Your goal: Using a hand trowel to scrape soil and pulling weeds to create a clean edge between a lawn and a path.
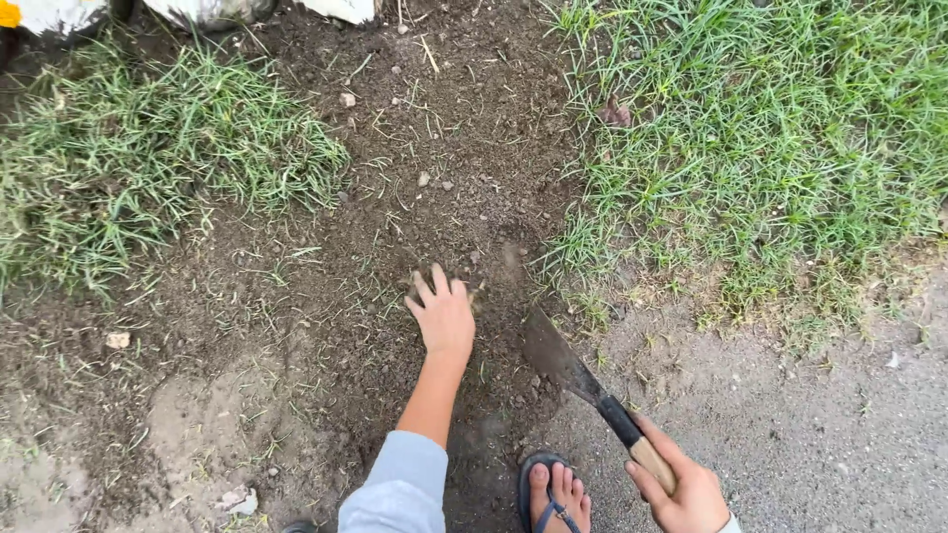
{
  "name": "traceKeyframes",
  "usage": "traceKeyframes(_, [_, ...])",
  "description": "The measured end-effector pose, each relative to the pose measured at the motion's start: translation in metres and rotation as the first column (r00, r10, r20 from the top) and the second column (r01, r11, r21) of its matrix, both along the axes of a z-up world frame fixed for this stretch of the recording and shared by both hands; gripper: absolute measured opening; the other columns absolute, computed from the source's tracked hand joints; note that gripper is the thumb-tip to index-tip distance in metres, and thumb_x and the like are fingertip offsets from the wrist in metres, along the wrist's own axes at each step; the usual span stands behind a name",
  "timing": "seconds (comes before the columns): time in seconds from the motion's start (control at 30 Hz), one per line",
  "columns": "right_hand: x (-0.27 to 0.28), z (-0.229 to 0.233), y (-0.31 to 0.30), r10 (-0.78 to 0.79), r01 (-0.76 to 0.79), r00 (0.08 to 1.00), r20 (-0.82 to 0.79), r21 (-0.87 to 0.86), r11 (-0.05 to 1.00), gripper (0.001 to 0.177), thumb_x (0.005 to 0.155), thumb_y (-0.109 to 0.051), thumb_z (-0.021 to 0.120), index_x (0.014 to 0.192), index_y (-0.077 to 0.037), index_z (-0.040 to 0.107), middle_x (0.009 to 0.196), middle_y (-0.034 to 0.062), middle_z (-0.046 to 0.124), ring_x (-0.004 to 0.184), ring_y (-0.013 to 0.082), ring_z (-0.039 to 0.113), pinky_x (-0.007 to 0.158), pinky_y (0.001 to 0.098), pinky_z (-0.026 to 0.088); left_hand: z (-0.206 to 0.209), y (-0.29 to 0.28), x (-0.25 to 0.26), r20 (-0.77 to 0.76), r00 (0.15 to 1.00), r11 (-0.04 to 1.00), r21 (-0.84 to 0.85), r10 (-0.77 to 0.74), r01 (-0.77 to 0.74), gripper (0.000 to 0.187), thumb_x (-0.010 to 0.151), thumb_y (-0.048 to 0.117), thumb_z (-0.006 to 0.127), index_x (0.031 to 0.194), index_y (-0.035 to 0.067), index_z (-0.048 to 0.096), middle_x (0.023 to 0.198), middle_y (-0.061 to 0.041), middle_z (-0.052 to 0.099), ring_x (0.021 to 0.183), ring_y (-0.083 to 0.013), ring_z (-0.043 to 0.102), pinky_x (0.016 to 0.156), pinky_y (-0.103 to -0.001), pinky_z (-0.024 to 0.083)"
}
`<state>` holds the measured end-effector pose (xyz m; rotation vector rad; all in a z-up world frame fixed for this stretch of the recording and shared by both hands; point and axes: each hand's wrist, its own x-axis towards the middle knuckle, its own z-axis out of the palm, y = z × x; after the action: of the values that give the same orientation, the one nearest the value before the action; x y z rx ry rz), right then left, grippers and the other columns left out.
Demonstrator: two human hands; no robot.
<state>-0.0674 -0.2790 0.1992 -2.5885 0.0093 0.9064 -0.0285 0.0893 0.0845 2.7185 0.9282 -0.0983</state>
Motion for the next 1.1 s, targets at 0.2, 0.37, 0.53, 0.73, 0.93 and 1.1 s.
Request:
traceKeyframes(0.2, [-0.008, 0.001, 0.008, 0.004, -0.004, 1.0, 0.019, 0.016, 1.0, 0.073, 0.078, -0.042, 0.075, 0.147, -0.044, 0.052, 0.146, -0.0168, 0.064, 0.108, 0.0156, 0.082, 0.106, 0.0309, 0.057, 0.03, -0.037, -0.036, -0.095, 0.92, 0.917, 0.096, -0.379, 0.388, 0.018, 0.094, 0.013, 0.057, 0.109, 0.015, 0.067, 0.141, -0.007, 0.051, 0.113, -0.0333, 0.052, 0.081, -0.048, 0.052])
traceKeyframes(0.37, [-0.017, -0.008, 0.003, 0.051, -0.062, 0.991, 0.127, 0.086, 0.994, 0.072, 0.079, -0.041, 0.075, 0.147, -0.041, 0.054, 0.135, -0.0113, 0.074, 0.113, 0.0117, 0.077, 0.107, 0.0269, 0.052, 0.062, 0.033, -0.01, 0.185, 0.981, 0.901, -0.432, 0.055, 0.031, 0.041, 0.094, -0.012, 0.054, 0.134, -0.003, 0.054, 0.142, -0.031, 0.04, 0.083, -0.0248, 0.067, 0.083, -0.037, 0.064])
traceKeyframes(0.53, [-0.02, 0.01, 0.022, 0.056, -0.059, 0.994, 0.096, 0.025, 0.998, 0.071, 0.08, -0.042, 0.073, 0.148, -0.044, 0.053, 0.121, -0.0097, 0.082, 0.09, 0.0134, 0.085, 0.096, 0.0274, 0.06, 0.029, 0.076, -0.006, 0.123, 0.989, 0.963, -0.267, 0.077, -0.041, 0.025, 0.102, 0.007, 0.05, 0.122, 0.008, 0.064, 0.087, -0.013, 0.068, 0.072, -0.026, 0.065, 0.058, -0.043, 0.058])
traceKeyframes(0.73, [-0.021, 0.014, 0.027, 0.084, -0.078, 0.993, 0.081, -0.069, 0.995, 0.071, 0.081, -0.044, 0.071, 0.149, -0.047, 0.051, 0.104, -0.0087, 0.086, 0.072, 0.0146, 0.083, 0.085, 0.0271, 0.064, 0.03, -0.029, -0.057, 0.023, 0.999, 0.953, -0.302, 0.048, -0.039, 0.041, 0.1, 0.04, 0.046, 0.131, 0.015, 0.056, 0.151, -0.011, 0.046, 0.141, -0.0317, 0.039, 0.11, -0.059, 0.034])
traceKeyframes(0.93, [-0.021, 0.02, 0.034, 0.099, -0.092, 0.991, 0.095, -0.078, 0.993, 0.071, 0.08, -0.043, 0.072, 0.148, -0.044, 0.052, 0.106, -0.0082, 0.085, 0.075, 0.0153, 0.083, 0.087, 0.0284, 0.065, 0.041, 0.003, -0.064, 0.108, 0.994, 0.922, -0.386, 0.009, 0.034, 0.028, 0.096, 0.023, 0.048, 0.12, 0.013, 0.057, 0.112, -0.009, 0.056, 0.088, -0.0223, 0.051, 0.07, -0.037, 0.044])
traceKeyframes(1.1, [-0.022, 0.021, 0.034, 0.077, -0.072, 0.993, 0.091, -0.056, 0.996, 0.072, 0.08, -0.041, 0.073, 0.149, -0.042, 0.053, 0.112, -0.0061, 0.084, 0.081, 0.0161, 0.085, 0.09, 0.0285, 0.063, 0.002, 0.087, -0.057, 0.181, 0.952, 0.913, -0.371, 0.247, -0.166, 0.027, 0.112, 0.023, 0.049, 0.101, 0.007, 0.067, 0.073, -0.001, 0.066, 0.045, -0.0077, 0.05, 0.033, -0.02, 0.04])
